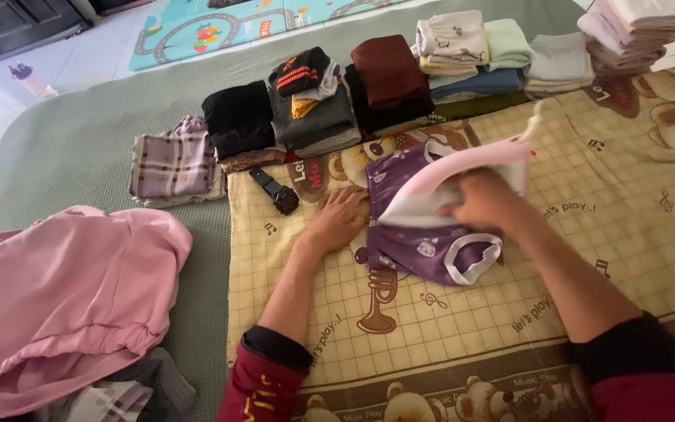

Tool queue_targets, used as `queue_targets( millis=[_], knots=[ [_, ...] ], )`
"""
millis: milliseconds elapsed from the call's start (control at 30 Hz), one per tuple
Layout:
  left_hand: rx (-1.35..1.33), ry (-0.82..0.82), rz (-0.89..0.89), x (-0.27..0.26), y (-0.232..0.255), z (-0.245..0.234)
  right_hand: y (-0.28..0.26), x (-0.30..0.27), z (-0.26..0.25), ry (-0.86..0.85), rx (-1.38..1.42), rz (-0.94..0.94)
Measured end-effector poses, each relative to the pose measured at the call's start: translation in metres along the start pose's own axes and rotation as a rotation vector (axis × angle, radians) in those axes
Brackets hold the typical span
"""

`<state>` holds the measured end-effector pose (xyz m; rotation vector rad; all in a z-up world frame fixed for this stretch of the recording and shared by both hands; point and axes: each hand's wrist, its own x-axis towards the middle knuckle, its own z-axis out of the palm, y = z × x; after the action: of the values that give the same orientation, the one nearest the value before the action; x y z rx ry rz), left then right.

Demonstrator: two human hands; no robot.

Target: The person is ironing a small purple garment on a mat placed on a mattress on the floor.

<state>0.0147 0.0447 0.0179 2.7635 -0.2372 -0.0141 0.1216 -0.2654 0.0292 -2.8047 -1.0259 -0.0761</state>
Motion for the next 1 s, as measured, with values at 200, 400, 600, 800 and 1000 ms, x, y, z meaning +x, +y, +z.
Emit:
queue_targets(
  millis=[200, 400, 600, 800, 1000],
  knots=[
    [-0.01, 0.043, 0.023, -0.003, -0.001, 0.002, 0.059, 0.004, -0.002, 0.101, -0.101, 0.234],
    [0.007, 0.042, 0.008, 0.002, -0.003, 0.003, 0.008, -0.003, 0.006, 0.091, -0.07, 0.16],
    [0.022, 0.033, 0.014, 0.001, -0.006, 0.006, -0.044, -0.012, -0.014, -0.023, -0.017, -0.017],
    [0.024, 0.043, 0.006, 0.0, -0.005, 0.008, 0.036, 0.001, 0.0, 0.027, -0.068, 0.156],
    [0.022, 0.048, -0.003, -0.001, 0.002, 0.0, 0.015, -0.002, -0.008, 0.042, -0.074, 0.173]
  ],
)
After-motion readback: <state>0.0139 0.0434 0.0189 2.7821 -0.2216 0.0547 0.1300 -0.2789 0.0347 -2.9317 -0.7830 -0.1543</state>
